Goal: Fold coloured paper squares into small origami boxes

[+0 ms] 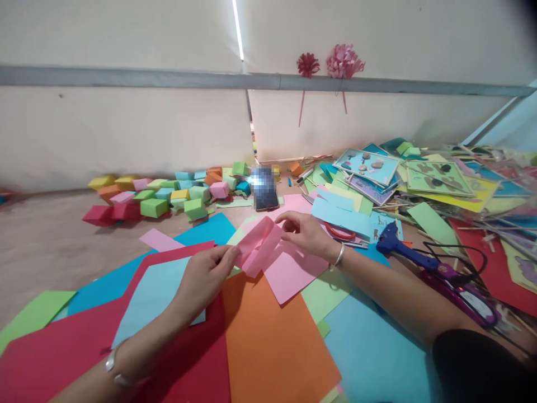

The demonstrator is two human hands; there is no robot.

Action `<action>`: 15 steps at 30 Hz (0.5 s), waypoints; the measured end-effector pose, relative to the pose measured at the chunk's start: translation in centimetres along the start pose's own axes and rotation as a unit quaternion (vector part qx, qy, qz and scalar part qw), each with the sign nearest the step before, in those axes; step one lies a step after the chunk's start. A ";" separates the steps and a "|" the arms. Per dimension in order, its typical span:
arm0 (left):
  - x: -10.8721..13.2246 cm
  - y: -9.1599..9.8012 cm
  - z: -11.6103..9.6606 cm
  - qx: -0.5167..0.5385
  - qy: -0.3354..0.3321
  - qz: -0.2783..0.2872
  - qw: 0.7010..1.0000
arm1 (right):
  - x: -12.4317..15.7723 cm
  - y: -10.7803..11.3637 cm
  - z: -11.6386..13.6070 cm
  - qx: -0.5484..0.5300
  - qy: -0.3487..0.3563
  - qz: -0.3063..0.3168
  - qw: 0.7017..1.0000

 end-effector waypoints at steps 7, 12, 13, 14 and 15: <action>0.1 0.1 0.3 0.061 0.018 -0.004 0.998 | 0.1 0.4 0.5 0.038 0.053 -0.031 0.997; 0.0 -0.1 0.2 0.044 0.009 -0.003 0.999 | 1.3 -0.8 4.0 0.302 0.130 -0.066 0.942; 0.1 -0.2 0.1 0.036 0.005 -0.002 0.999 | 1.6 -1.8 4.8 0.344 0.158 -0.039 0.925; 0.1 -0.3 0.0 0.026 -0.001 0.001 1.000 | 1.8 -2.9 5.3 0.375 0.184 -0.008 0.908; 0.1 -0.5 -0.1 0.015 -0.008 0.005 1.000 | 2.1 -3.9 5.8 0.398 0.207 0.023 0.894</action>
Point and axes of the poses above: each hand's wrist, its own x-axis away from the middle knuckle, its own y-axis out of the back of the hand, z = x × y, the point moved 9 cm from there along -x, towards the middle knuckle, and after that the axes turned 14 degrees about z, right-handed, at the moved point
